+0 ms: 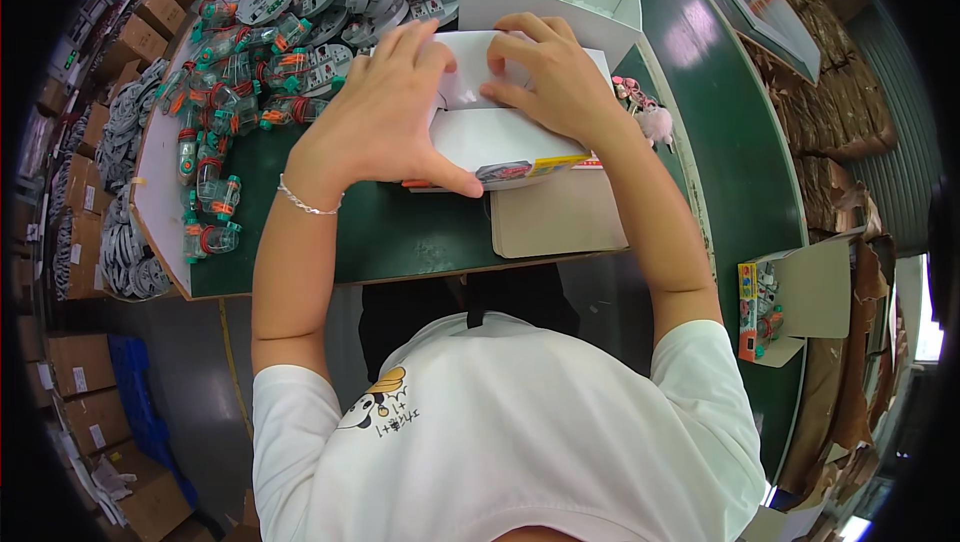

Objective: Assemble cardboard boxes and package mechanical parts into them.

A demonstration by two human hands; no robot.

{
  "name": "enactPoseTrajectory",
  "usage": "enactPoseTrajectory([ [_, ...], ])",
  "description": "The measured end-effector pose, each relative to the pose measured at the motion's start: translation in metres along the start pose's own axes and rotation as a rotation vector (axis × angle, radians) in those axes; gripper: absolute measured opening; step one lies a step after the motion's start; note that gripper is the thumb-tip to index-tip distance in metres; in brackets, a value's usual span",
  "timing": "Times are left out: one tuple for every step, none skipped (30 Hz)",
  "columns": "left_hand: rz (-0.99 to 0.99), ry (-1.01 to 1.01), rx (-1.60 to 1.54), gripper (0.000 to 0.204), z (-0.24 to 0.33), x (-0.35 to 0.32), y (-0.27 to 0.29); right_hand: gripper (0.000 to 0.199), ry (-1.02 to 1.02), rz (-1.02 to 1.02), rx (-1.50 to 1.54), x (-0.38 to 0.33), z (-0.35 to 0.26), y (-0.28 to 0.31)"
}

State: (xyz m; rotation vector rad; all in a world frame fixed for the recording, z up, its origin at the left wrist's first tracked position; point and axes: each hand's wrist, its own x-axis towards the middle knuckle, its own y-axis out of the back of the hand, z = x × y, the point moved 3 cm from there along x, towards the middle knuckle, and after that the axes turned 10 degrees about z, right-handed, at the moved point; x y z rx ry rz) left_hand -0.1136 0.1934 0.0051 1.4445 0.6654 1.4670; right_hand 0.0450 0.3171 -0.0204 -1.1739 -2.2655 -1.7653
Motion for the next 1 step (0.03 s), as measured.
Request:
enactPoseTrajectory([
  [-0.029, 0.013, 0.033, 0.107, 0.0055, 0.0006, -0.0001, 0.028, 0.003, -0.002, -0.056, 0.0004, -0.0022, -0.0005],
])
